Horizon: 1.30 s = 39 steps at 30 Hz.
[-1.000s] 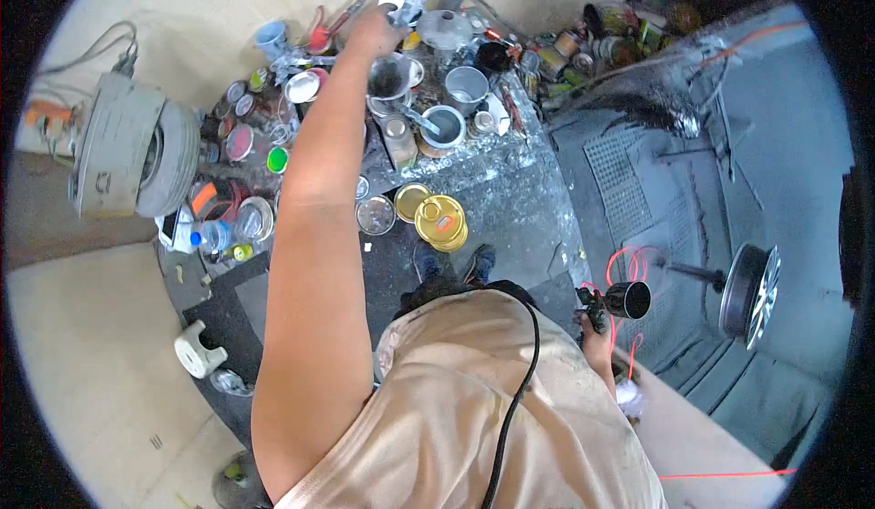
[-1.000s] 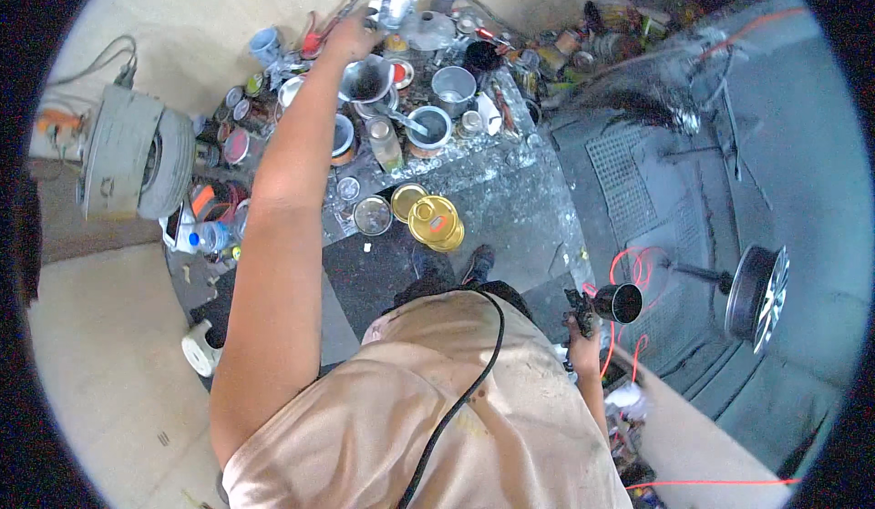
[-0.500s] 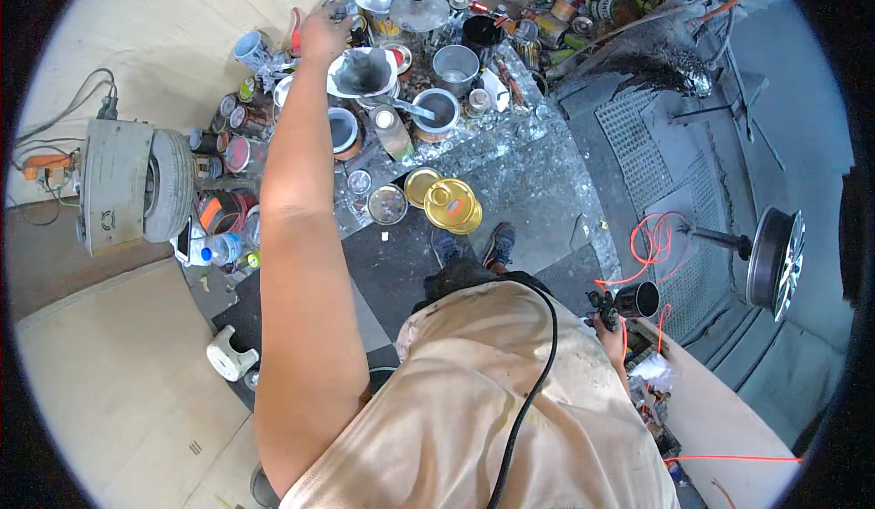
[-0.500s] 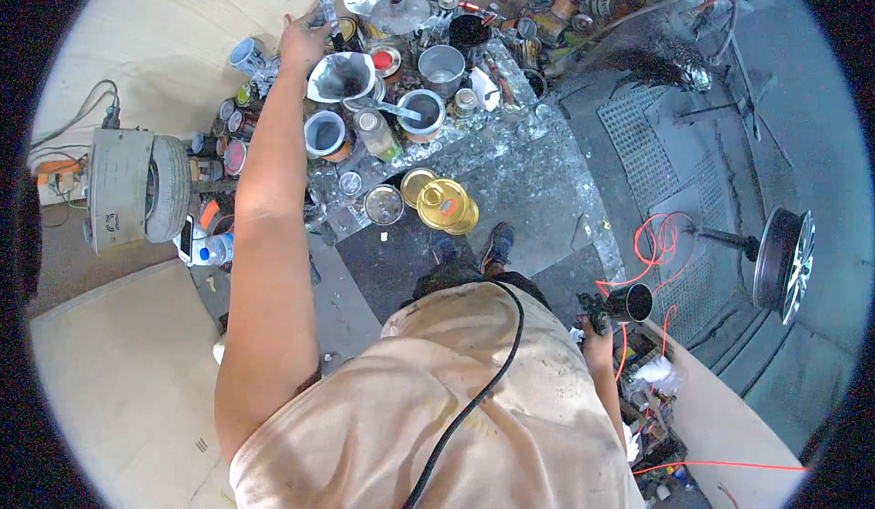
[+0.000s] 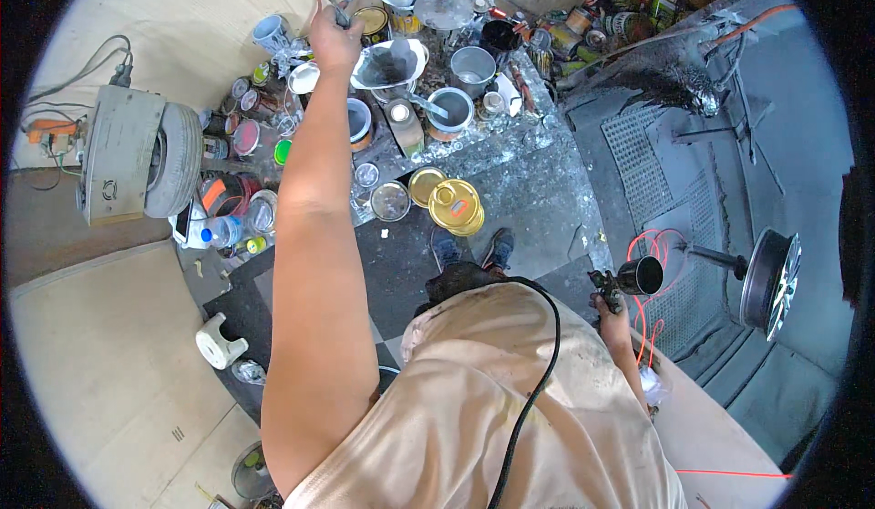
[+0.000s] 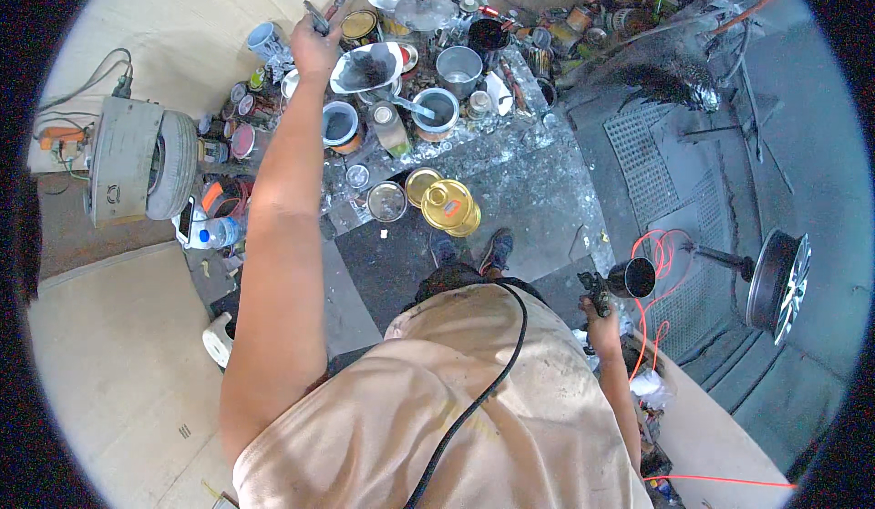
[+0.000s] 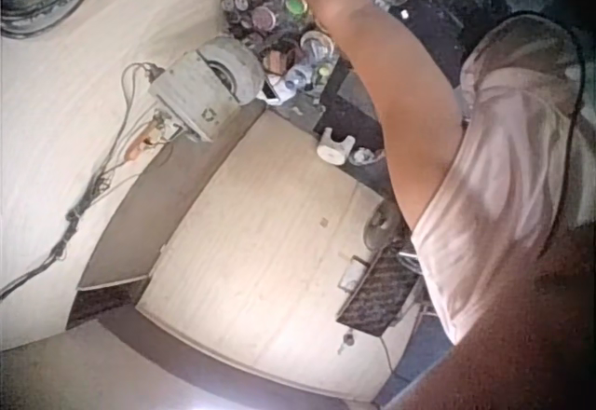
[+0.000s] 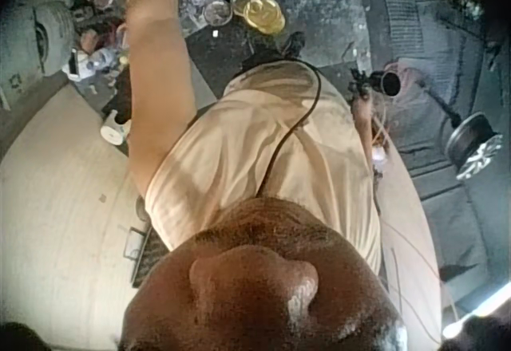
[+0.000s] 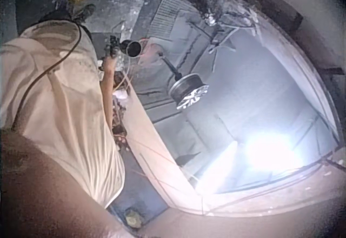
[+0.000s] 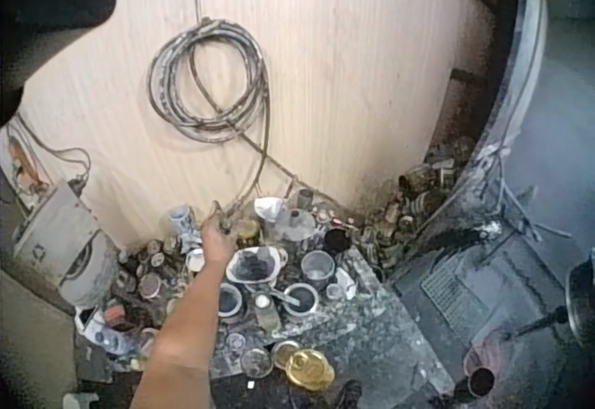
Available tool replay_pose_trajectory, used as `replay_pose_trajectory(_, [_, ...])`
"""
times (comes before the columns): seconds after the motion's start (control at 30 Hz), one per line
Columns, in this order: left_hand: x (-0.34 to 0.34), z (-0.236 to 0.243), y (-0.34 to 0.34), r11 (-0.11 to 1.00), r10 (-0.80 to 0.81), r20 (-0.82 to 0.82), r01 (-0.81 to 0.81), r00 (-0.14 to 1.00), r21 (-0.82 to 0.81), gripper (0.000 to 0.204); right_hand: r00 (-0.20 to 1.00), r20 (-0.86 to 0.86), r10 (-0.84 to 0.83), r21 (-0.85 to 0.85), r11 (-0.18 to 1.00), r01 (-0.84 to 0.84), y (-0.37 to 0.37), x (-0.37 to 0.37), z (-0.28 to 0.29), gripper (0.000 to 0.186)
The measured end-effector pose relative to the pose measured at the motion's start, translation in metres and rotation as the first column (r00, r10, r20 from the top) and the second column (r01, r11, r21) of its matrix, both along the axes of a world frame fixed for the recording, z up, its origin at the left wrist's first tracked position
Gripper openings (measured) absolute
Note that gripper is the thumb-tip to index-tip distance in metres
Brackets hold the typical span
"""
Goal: Mask parts of a car rim with tape and then apply spray paint using a spray gun.
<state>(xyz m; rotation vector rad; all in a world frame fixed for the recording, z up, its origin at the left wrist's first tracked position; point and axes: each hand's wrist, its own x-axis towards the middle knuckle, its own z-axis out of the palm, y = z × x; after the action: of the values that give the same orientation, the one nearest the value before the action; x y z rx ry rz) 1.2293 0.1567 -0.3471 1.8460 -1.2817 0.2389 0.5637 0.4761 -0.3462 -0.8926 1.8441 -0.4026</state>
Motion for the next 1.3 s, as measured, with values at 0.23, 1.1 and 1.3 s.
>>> replay_pose_trajectory(0.23, [0.01,0.006,-0.001,0.993,-0.008,-0.164,-0.011,0.986,-0.115,0.024,0.997,0.02,0.075,-0.017,0.997,-0.075,0.013,0.0,-0.016,0.021])
replay_pose_trajectory(1.1, [0.085,0.12,0.19,0.906,0.264,-0.322,-0.348,0.909,-0.24,0.028,0.934,-0.028,0.355,-0.088,0.93,-0.356,-0.023,0.007,-0.048,0.022])
replay_pose_trajectory(1.3, [0.075,0.073,0.297,0.906,0.423,-0.175,-0.416,0.889,0.076,0.039,0.918,0.098,0.383,-0.12,0.921,-0.371,-0.035,0.007,-0.061,0.023])
